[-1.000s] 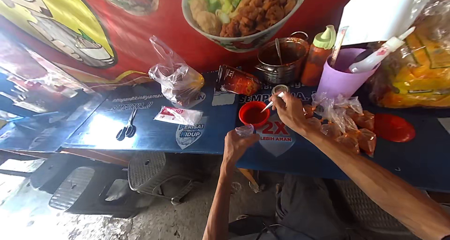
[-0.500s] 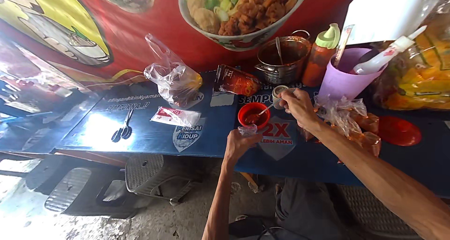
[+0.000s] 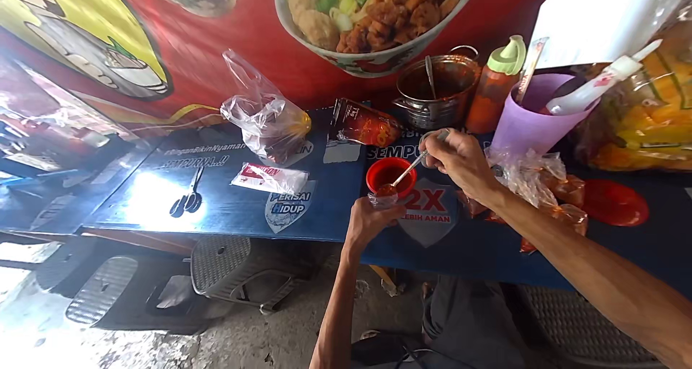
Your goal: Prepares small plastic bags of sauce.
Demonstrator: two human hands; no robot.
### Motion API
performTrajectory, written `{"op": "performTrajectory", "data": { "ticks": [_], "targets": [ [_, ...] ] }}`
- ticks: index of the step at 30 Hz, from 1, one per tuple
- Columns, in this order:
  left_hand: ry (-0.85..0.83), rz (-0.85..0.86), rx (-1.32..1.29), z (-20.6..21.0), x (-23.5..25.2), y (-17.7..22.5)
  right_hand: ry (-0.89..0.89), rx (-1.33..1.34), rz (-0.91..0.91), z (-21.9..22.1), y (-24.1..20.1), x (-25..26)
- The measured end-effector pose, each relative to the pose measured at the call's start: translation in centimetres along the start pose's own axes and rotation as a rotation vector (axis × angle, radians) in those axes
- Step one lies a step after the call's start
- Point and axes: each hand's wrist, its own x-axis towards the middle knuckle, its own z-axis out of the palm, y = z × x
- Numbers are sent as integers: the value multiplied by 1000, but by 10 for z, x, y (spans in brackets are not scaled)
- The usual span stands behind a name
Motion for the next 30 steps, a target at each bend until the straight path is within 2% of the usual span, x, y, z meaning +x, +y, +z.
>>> {"op": "performTrajectory", "data": {
  "ticks": [5, 9, 11, 14, 16, 20, 24, 27, 30],
  "targets": [
    [-12, -15, -7, -1, -1, 4, -162, -108, -460, -10, 3, 0],
    [-23, -15, -3, -2, -3, 7, -184, -148, -555, -12, 3, -1],
    [-22, -15, -16, -1, -4, 6, -136, -104, -437, -12, -1, -4],
    [-10, -20, -19, -2, -4, 4, 40, -69, -137, -11, -4, -6],
    [-6, -17, -11, -3, -5, 4, 96, -148, -102, -10, 4, -3],
    [-9, -10, -2, -5, -4, 4, 69, -296, -174, -1, 28, 2],
    [-10, -23, -6, -3, -4, 4, 24, -241, 67, 6, 33, 1],
    [-11, -24, -17, -1, -3, 3, 80, -79, 275, 5, 32, 6],
    [-16, -22, -27, 0, -1, 2, 112, 19, 319, 2, 29, 11]
  ]
}}
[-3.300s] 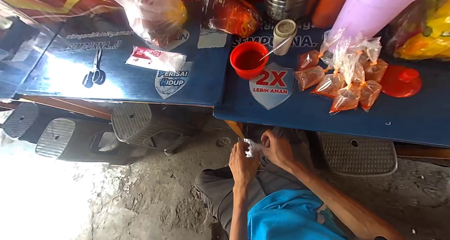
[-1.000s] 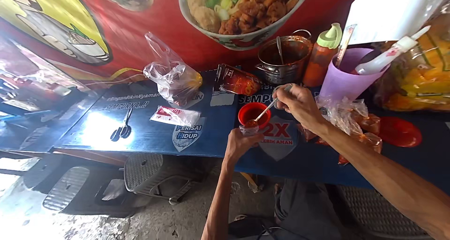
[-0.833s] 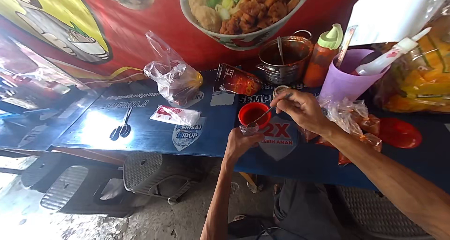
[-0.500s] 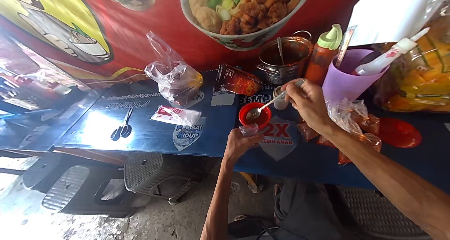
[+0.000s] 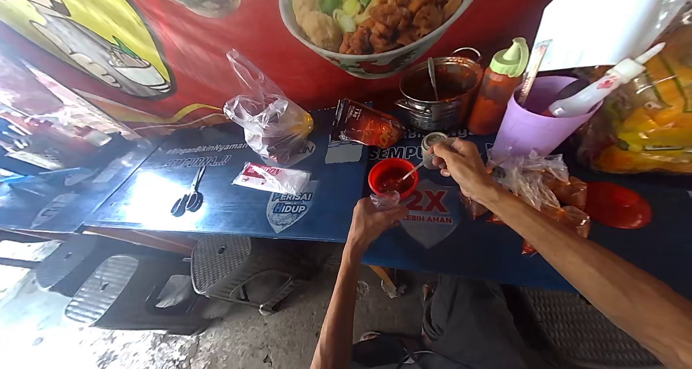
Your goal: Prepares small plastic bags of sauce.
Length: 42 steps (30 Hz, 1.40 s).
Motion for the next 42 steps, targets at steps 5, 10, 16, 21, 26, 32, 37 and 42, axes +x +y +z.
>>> {"op": "performTrajectory", "data": {
  "ticks": [5, 10, 16, 21, 26, 32, 37, 42],
  "targets": [
    [0, 6, 3, 1, -1, 1, 23, 38, -28, -2, -13, 2],
    [1, 7, 20, 0, 0, 1, 10, 70, -54, -2, -30, -3],
    [-6, 13, 5, 0, 1, -1, -193, -43, -363, -8, -28, -15],
    [-3, 23, 13, 0, 2, -1, -264, -33, -691, -17, -25, -12],
    [-3, 27, 15, 0, 1, 0, -27, -163, -557, -14, -15, -7],
    [-3, 29, 23, 0, 1, -2, -44, -344, -559, -4, 8, -1],
    [5, 25, 20, 0, 1, -2, -67, -236, -199, -1, 7, -5],
    [5, 22, 5, 0, 1, -3, 8, 34, 37, 1, -7, 6]
  ]
}}
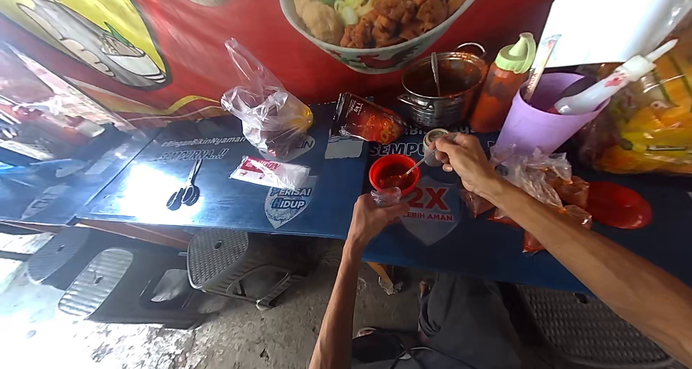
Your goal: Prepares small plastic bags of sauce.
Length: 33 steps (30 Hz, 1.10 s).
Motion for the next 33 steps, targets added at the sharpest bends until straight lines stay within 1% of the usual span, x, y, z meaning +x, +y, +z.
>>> {"op": "performTrajectory", "data": {
  "ticks": [6, 13, 15, 19, 21, 22, 23, 25, 26, 30, 33],
  "targets": [
    [-2, 8, -3, 0, 0, 0, 30, 7, -7, -2, -13, 9],
    [7, 1, 15, 0, 1, -1, -22, 18, -66, -1, -29, 2],
    [6, -5, 11, 0, 1, -1, -81, -34, -174, -1, -31, -4],
    [1, 8, 0, 0, 1, -2, -281, -116, -609, -6, -26, -16],
    [3, 11, 4, -1, 1, -2, -310, -62, -725, -9, -24, -12],
    [2, 15, 6, -1, 1, -2, -276, -37, -730, -10, -23, -10],
    [0, 19, 7, -1, 1, -3, -212, -32, -693, -10, -22, -8],
    [-2, 23, 5, -1, 2, -3, -87, -75, -569, -10, -19, -5],
    [-2, 21, 6, 0, 2, -3, -59, -126, -526, -11, -15, -7],
    [4, 17, 9, -1, 2, -3, -74, -305, -401, -13, -2, -18],
    [4, 13, 5, -1, 2, -3, -66, -270, -232, -8, 4, -12]
  ]
}}
